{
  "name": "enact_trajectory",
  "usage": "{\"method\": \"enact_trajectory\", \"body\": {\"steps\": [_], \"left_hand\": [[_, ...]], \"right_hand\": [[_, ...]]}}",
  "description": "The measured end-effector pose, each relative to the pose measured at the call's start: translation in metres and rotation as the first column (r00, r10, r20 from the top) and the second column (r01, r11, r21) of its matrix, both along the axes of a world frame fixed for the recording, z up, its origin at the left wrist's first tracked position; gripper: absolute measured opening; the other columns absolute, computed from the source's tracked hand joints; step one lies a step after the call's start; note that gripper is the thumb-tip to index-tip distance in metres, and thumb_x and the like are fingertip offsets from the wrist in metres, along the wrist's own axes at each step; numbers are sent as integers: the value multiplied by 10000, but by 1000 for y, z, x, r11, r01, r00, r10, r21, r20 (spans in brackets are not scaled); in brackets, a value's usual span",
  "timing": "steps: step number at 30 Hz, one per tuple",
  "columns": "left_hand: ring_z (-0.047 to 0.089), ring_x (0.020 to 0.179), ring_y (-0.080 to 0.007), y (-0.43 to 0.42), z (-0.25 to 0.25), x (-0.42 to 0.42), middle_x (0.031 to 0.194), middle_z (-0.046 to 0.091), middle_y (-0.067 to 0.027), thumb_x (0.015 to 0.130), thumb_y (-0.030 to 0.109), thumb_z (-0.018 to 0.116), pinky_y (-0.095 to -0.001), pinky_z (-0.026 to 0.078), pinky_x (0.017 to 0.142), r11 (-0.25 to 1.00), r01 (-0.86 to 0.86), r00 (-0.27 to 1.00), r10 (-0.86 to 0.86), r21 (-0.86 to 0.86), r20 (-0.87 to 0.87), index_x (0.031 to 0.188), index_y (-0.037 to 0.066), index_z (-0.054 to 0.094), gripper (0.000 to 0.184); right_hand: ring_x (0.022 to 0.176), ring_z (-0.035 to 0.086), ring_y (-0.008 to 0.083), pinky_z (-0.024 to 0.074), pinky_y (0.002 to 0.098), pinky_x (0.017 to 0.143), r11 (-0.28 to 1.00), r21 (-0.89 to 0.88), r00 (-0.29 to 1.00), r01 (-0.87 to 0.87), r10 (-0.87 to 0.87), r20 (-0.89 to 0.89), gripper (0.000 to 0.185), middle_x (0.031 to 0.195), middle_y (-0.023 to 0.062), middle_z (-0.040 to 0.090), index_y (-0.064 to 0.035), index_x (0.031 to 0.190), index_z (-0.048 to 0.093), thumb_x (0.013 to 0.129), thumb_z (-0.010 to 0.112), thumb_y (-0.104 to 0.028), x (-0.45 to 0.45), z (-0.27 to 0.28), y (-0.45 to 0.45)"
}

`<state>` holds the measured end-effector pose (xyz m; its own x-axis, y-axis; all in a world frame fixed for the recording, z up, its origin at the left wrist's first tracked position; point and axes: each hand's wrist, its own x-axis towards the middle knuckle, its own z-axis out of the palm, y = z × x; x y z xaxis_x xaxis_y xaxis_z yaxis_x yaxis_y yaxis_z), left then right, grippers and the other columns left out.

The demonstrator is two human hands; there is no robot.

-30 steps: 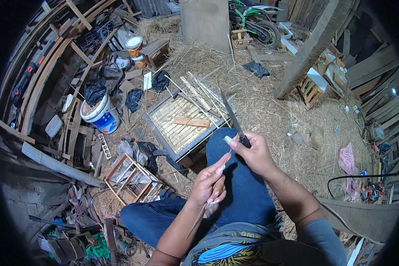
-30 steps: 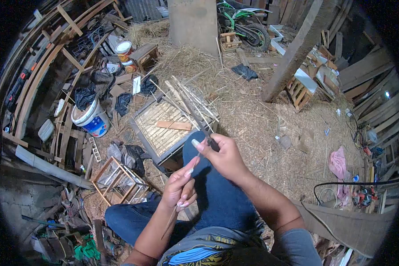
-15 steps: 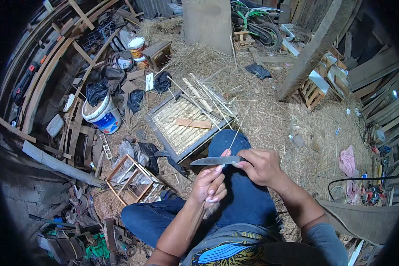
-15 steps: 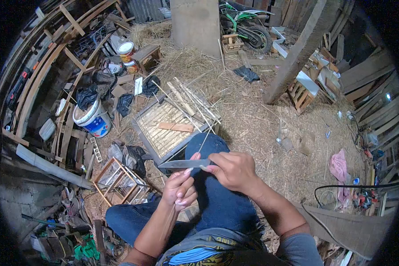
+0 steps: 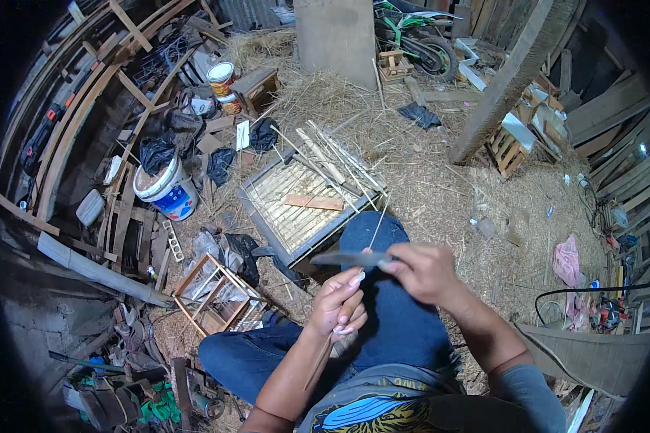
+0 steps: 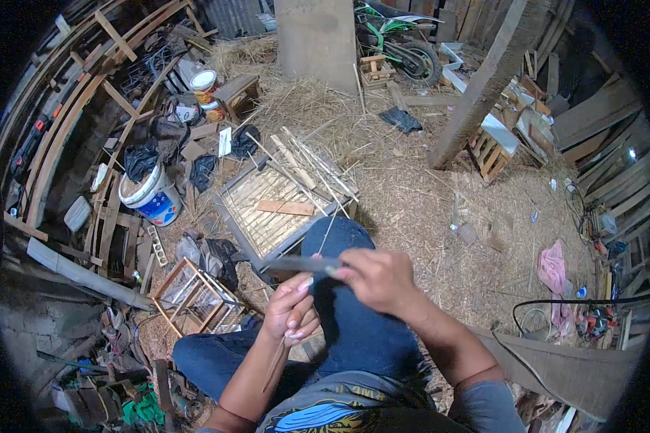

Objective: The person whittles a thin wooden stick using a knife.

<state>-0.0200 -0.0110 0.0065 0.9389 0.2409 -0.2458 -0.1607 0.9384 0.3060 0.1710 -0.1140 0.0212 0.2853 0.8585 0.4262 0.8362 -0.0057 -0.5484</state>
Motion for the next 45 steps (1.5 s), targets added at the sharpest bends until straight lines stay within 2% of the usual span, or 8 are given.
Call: {"method": "enact_trajectory", "body": {"steps": [3,10,16,22,26,34,40,45], "left_hand": [[269,293,-73,-6,-3,-7,428,317,28,1047,136,424,-243,307,316,989,45,999,-44,139,-15,1541,127,313,506],[273,294,-85,-7,0,-4,429,324,21,1051,153,431,-251,313,336,989,34,999,-31,146,-21,1551,123,275,524],[279,299,-86,-7,-1,-7,433,328,17,1055,150,420,-252,316,340,992,54,998,-51,116,-24,1548,121,277,514],[288,302,-86,-12,-10,-14,433,327,14,1060,164,409,-251,314,338,987,28,999,-35,161,40,1538,115,301,493],[289,305,-89,-9,-10,-11,437,333,10,1061,177,410,-250,319,346,990,4,1000,-8,139,28,1541,108,291,499],[278,310,-86,-10,-3,-12,443,330,13,1060,178,408,-249,324,350,991,9,1000,-7,132,-16,1540,103,287,500],[282,283,-90,-9,-4,-16,415,323,8,1048,140,381,-251,320,307,982,-38,999,42,183,-17,1550,96,256,519],[282,286,-90,-12,-1,-14,414,326,5,1046,133,387,-249,317,309,992,-57,998,60,115,-29,1553,104,261,523]], "right_hand": [[590,668,271,497,369,503,981,-44,982,187,-188,-28,231,743,76,694,-127,910,711,899,674,-354,29,-2,0],[610,655,300,482,390,513,998,-41,995,-42,38,-89,185,739,84,665,-129,913,682,881,692,-311,-8,8,-3],[629,663,304,483,395,516,996,-46,992,-79,74,-101,180,744,90,665,-125,910,672,891,681,-304,-14,9,-2],[629,673,294,495,388,520,995,-24,986,94,-96,-132,206,753,92,682,-112,915,692,903,676,-317,13,14,-1],[623,666,287,503,370,553,996,-6,992,-88,87,-91,175,769,88,687,-85,915,699,882,697,-257,-16,21,-5],[625,665,296,486,383,510,997,10,996,-71,72,-54,201,746,82,676,-121,890,679,877,697,-321,-17,9,-2],[592,666,270,481,385,491,994,-19,992,109,-110,-61,210,723,86,673,-128,907,699,903,684,-337,13,10,-3],[628,673,280,514,364,561,994,-25,991,-104,101,-90,178,767,91,691,-88,911,702,878,708,-263,-19,17,-3]]}}
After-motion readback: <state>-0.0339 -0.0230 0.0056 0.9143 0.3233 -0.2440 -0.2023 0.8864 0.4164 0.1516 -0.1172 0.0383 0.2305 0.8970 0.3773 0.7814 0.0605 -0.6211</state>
